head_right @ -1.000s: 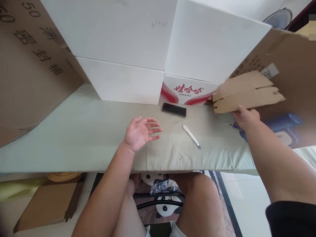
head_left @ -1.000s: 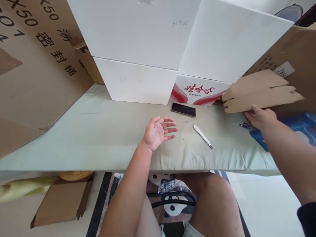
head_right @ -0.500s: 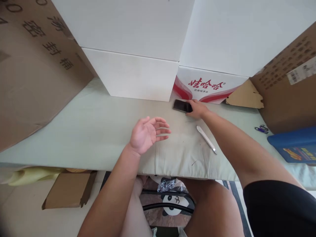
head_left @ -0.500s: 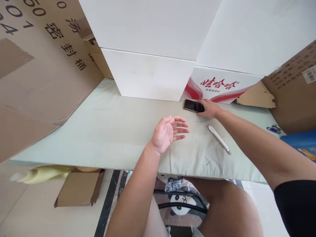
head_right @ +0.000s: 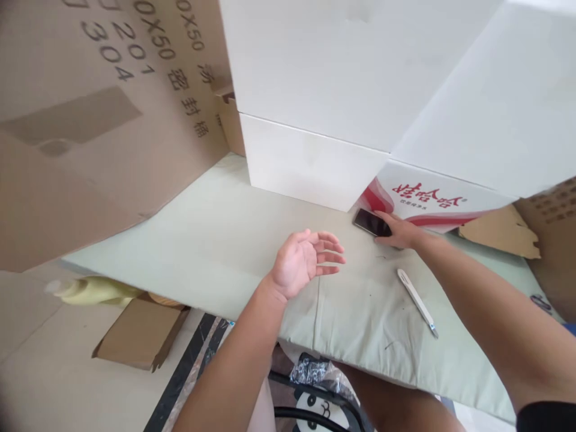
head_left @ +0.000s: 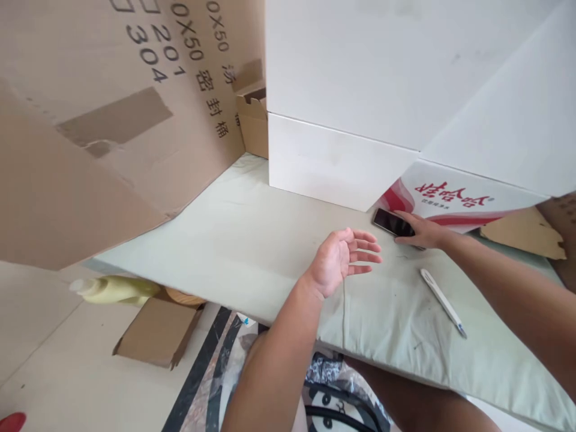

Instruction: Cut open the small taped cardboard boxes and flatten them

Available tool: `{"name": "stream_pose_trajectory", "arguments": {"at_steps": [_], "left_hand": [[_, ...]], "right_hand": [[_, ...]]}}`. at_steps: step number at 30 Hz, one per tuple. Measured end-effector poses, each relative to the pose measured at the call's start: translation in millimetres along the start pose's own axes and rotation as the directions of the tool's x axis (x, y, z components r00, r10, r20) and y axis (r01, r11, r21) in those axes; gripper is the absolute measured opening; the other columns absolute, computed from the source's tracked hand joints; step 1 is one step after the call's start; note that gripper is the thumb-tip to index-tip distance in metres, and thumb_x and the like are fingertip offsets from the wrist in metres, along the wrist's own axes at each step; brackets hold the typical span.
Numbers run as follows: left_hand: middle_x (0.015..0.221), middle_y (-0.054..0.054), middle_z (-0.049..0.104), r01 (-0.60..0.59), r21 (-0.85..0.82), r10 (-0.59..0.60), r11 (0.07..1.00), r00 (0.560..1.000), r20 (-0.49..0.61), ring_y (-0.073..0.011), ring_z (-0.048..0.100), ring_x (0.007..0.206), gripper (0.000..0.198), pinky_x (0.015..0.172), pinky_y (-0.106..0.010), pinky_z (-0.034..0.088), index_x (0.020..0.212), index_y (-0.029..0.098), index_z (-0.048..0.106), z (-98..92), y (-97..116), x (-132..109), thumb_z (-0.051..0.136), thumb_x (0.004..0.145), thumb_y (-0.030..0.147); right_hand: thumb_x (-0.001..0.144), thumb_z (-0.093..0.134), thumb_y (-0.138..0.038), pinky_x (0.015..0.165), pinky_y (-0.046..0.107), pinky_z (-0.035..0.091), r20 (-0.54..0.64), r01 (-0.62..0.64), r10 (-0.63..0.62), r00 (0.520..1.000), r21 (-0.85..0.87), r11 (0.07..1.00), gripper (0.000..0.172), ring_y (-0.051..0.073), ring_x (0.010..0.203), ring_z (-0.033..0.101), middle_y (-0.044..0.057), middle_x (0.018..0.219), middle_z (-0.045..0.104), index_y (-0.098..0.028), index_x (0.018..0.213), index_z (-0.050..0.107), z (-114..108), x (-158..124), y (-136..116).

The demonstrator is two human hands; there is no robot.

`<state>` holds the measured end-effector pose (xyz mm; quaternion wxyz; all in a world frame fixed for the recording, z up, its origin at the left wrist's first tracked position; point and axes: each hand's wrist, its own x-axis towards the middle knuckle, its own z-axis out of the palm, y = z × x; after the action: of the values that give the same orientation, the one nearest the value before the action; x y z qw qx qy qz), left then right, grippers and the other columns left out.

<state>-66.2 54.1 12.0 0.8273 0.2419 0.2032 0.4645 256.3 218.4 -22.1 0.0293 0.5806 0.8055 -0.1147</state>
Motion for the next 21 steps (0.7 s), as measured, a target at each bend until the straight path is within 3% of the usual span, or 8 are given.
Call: {"name": "stream_pose_trajectory", "arguments": {"at_steps": [4,8,10,12,15,17,19,21], "left_hand": [[0.089,-0.008,0.070,-0.129,-0.141,0.119,0.982,0.990,-0.077,-0.0232,0.067,0.083,0.041,0.077,-0.034,0.049,0.084,0.017,0.071,-0.1,16.3,-15.3,0.065,0.069,0.055],[0.080,-0.005,0.065,-0.360,-0.331,0.280,0.872,0.923,-0.264,-0.0186,0.065,0.073,0.030,0.075,-0.032,0.049,0.076,0.016,0.065,-5.9,32.7,-40.0,0.064,0.071,0.046],[0.075,-0.003,0.061,-0.447,-0.404,0.312,0.798,0.880,-0.358,-0.0160,0.062,0.068,0.026,0.073,-0.030,0.048,0.073,0.016,0.063,-11.8,39.4,-52.5,0.061,0.073,0.043],[0.071,-0.002,0.058,-0.489,-0.458,0.302,0.743,0.855,-0.423,-0.0144,0.059,0.064,0.025,0.070,-0.029,0.047,0.070,0.016,0.062,-19.2,46.2,-63.7,0.058,0.075,0.039],[0.067,-0.002,0.056,-0.515,-0.517,0.267,0.684,0.836,-0.479,-0.0131,0.056,0.061,0.024,0.067,-0.027,0.047,0.067,0.016,0.061,-31.2,58.1,-77.6,0.055,0.078,0.036],[0.065,-0.001,0.054,-0.529,-0.551,0.255,0.646,0.829,-0.497,-0.0128,0.054,0.059,0.025,0.066,-0.027,0.047,0.065,0.016,0.061,-39.1,66.7,-84.6,0.053,0.080,0.034],[0.063,-0.001,0.053,-0.542,-0.574,0.245,0.614,0.822,-0.513,-0.0127,0.054,0.057,0.026,0.065,-0.028,0.047,0.064,0.016,0.060,-47.0,74.7,-89.6,0.050,0.081,0.033],[0.062,-0.001,0.052,-0.557,-0.584,0.236,0.590,0.811,-0.536,-0.0126,0.053,0.056,0.027,0.065,-0.028,0.047,0.063,0.016,0.060,-55.0,81.2,-92.9,0.049,0.082,0.032]], "right_hand": [[0.082,0.059,-0.047,0.106,0.062,0.052,-0.037,0.115,-0.118,0.992,-0.083,0.990,0.065,0.045,0.128,0.063,0.024,0.141,0.062,-0.015,0.139,0.058,-19.0,-6.7,-47.9],[0.093,0.049,-0.041,0.107,0.053,0.054,0.007,0.324,-0.326,0.945,-0.131,0.937,0.045,0.034,0.125,0.066,0.017,0.135,0.068,-0.020,0.130,0.064,-33.9,-6.9,-130.2],[0.095,0.048,-0.039,0.108,0.049,0.054,0.024,0.448,-0.449,0.893,-0.137,0.884,0.042,0.030,0.127,0.065,0.014,0.138,0.066,-0.023,0.131,0.063,-34.8,0.3,-179.9],[0.096,0.049,-0.033,0.105,0.051,0.055,-0.012,0.611,-0.619,0.785,-0.143,0.778,0.039,0.031,0.125,0.065,0.017,0.136,0.066,-0.021,0.130,0.063,-32.2,15.3,-232.0],[0.094,0.049,-0.025,0.106,0.055,0.054,-0.117,0.725,-0.741,0.661,-0.157,0.671,0.037,0.032,0.131,0.061,0.020,0.143,0.060,-0.019,0.128,0.063,-27.5,55.9,-310.0],[0.091,0.053,-0.022,0.112,0.056,0.049,-0.186,0.724,-0.745,0.640,-0.177,0.666,0.038,0.034,0.141,0.053,0.021,0.154,0.050,-0.017,0.128,0.063,-28.6,94.8,-359.4],[0.087,0.058,-0.018,0.120,0.058,0.039,-0.281,0.662,-0.687,0.670,-0.191,0.724,0.037,0.037,0.151,0.040,0.021,0.160,0.043,-0.015,0.123,0.065,-36.0,140.2,-403.3],[0.084,0.062,-0.018,0.126,0.061,0.026,-0.396,0.529,-0.553,0.733,-0.178,0.829,0.029,0.040,0.157,0.027,0.017,0.166,0.034,-0.014,0.113,0.068,-49.0,186.3,-437.2]]}}
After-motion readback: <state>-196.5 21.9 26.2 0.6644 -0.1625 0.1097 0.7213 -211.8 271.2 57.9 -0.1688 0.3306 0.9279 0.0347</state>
